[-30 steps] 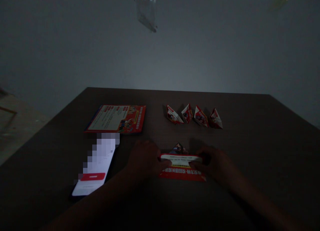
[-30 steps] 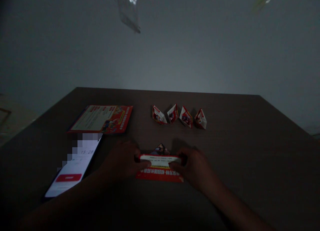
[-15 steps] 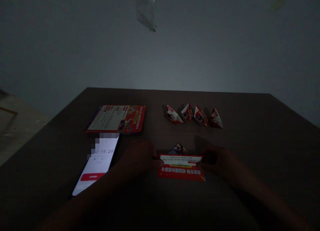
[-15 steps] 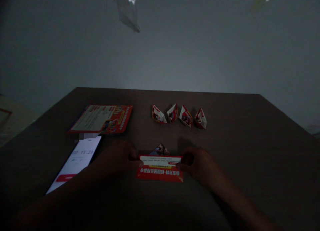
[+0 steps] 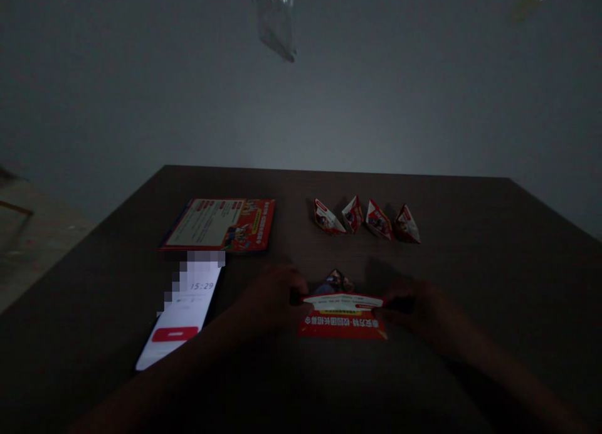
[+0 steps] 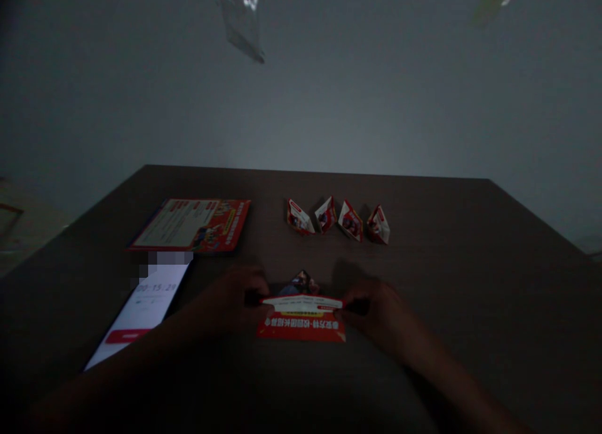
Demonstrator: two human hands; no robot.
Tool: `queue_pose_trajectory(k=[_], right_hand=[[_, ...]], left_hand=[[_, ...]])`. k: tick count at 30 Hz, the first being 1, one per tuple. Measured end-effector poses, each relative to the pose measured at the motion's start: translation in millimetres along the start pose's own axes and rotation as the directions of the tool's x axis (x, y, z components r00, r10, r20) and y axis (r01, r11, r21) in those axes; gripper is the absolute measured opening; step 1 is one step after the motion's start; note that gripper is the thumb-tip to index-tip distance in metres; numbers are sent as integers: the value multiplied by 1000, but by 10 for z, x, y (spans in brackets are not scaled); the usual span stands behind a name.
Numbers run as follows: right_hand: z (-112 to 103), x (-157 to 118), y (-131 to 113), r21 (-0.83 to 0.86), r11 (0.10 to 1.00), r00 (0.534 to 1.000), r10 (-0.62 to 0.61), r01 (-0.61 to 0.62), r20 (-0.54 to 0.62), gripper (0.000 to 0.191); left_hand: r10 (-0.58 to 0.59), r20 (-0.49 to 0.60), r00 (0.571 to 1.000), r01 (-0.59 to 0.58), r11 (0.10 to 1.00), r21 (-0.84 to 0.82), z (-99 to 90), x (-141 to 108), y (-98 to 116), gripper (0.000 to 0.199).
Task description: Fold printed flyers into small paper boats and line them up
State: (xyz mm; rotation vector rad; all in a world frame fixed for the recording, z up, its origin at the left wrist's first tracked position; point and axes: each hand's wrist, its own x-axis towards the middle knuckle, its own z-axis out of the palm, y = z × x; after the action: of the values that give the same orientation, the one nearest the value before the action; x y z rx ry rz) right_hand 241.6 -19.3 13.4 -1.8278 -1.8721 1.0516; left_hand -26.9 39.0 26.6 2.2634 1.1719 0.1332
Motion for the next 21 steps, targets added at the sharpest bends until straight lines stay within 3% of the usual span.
queue_pose_trajectory(k=[3,7,12,18,21], right_hand=[[3,-13,-21,130,991,999,-4,9,-41,14],[19,-17,-77,362,931,994,75,-44,-73,22],[119,3,-110,449,894,975,110,-11,-194,28],[183,17,-140,593,805,973,152,-22,-171,35],[184,13,-163,644,763,976,175,-50,-132,39]], left_hand=[[47,-81,996,-60,986,-156,104,22,-19,9],[-46,-263,964,-63,919,-390,247,24,9,8],[-310,-219,925,110,771,-627,353,-48,161,16],[-464,-254,849,91,601,-794,367,-74,256,29],[-521,-218,825,97,511,-854,350,-64,260,40]])
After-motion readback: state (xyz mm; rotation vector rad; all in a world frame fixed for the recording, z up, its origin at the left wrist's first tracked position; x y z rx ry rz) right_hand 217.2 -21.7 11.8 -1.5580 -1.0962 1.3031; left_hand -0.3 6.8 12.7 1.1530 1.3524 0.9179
